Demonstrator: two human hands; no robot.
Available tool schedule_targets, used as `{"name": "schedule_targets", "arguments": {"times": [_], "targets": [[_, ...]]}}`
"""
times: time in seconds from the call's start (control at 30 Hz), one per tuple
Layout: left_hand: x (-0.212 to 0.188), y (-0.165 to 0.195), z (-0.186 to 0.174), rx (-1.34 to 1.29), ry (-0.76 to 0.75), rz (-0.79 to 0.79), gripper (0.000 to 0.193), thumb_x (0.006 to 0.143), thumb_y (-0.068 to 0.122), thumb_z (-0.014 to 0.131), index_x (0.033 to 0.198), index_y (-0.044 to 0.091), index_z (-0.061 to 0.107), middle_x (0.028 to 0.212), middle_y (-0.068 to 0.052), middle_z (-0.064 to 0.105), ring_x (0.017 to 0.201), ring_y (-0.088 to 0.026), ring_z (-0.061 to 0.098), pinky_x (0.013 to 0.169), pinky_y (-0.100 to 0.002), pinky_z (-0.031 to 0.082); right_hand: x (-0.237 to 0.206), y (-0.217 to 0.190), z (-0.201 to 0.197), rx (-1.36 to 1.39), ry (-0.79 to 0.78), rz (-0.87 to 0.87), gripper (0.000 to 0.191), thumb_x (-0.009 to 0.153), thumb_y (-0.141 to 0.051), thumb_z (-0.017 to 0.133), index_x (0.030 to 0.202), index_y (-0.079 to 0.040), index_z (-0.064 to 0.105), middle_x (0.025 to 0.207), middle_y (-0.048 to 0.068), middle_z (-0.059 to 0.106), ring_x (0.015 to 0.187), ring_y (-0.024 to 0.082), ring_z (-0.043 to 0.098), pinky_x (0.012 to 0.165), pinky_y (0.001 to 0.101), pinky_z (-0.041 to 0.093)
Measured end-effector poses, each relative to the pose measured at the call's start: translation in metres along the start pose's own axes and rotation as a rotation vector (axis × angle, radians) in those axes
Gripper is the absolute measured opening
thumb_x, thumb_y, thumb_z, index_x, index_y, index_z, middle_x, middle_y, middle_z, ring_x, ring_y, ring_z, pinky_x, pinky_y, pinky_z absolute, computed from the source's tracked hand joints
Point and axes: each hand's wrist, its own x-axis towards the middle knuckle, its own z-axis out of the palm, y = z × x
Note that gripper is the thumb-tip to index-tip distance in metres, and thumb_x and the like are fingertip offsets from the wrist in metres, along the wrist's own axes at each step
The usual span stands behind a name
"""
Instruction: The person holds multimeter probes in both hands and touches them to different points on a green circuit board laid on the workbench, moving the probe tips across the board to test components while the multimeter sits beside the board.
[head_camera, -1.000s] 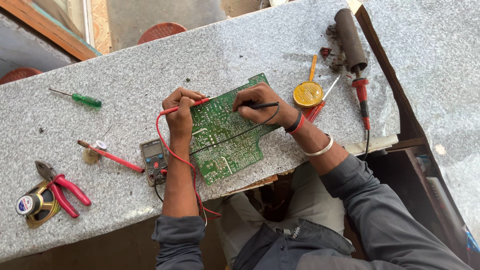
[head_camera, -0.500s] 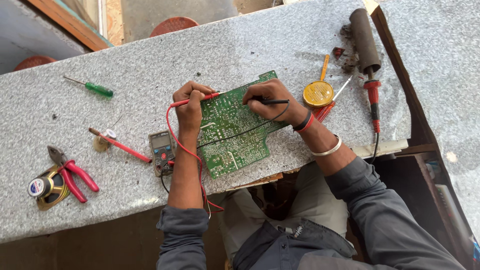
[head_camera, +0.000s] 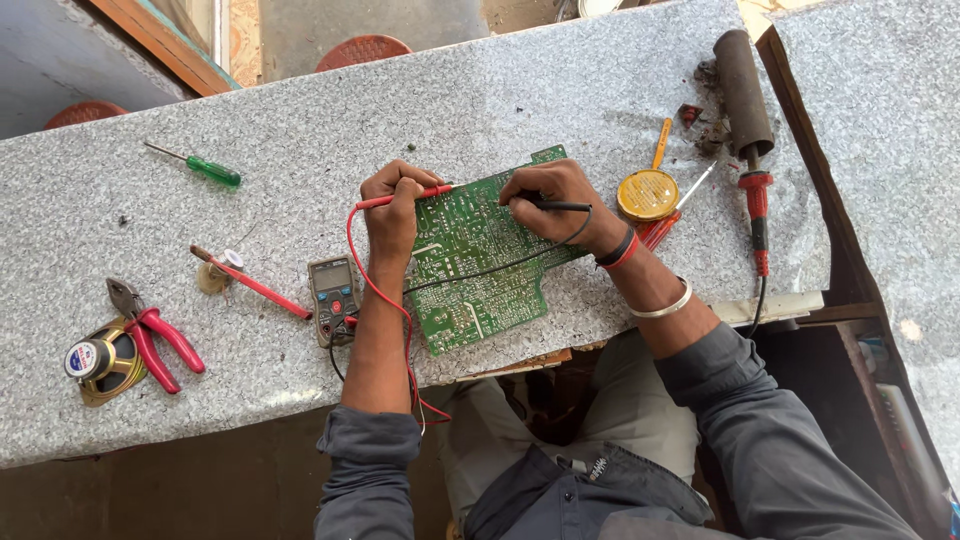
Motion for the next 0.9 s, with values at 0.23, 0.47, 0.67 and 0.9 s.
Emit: {"name": "schedule_targets", "arguments": {"times": [0.23,0.47,0.67,0.9], "targets": [[0.0005,0.0002,0.0003,0.034,0.001,0.018,0.022,0.086,0.002,0.049,0.081,-0.005,0.069,0.085,-0.015,0.075,0.080,-0.018,0.072,0.079,-0.032,0.060,0.0000,0.0032,0.0010,-0.003,0.002,0.003,0.021,0.083,-0.014,0.059,0.089,0.000,0.074,0.066,0.007,0.068,0.053,0.013,0.059,0.051,0.0309,0.049],[0.0014,-0.0023,-0.0004,0.044,0.001,0.018,0.022,0.086,0.003,0.049,0.080,-0.004,0.069,0.085,-0.015,0.075,0.080,-0.017,0.072,0.078,-0.032,0.060,-0.0003,0.0017,0.0006,-0.009,0.004,-0.010,0.021,0.084,-0.015,0.060,0.090,0.000,0.074,0.068,0.008,0.067,0.055,0.014,0.061,0.052,0.0314,0.050],[0.0019,-0.0029,-0.0010,0.041,0.001,0.026,0.022,0.086,0.002,0.049,0.081,-0.004,0.069,0.085,-0.015,0.075,0.080,-0.018,0.072,0.079,-0.032,0.060,0.0005,0.0008,0.0003,-0.023,0.002,0.007,0.022,0.083,-0.015,0.060,0.090,0.000,0.074,0.067,0.008,0.067,0.055,0.015,0.061,0.053,0.0319,0.050],[0.0012,-0.0023,-0.0006,0.051,0.000,0.026,0.022,0.086,0.003,0.049,0.081,-0.004,0.069,0.085,-0.015,0.075,0.081,-0.018,0.072,0.079,-0.032,0.060,0.0004,-0.0009,0.0001,-0.019,0.001,-0.001,0.021,0.083,-0.015,0.059,0.089,-0.001,0.074,0.068,0.008,0.068,0.055,0.015,0.061,0.053,0.0320,0.050]]}}
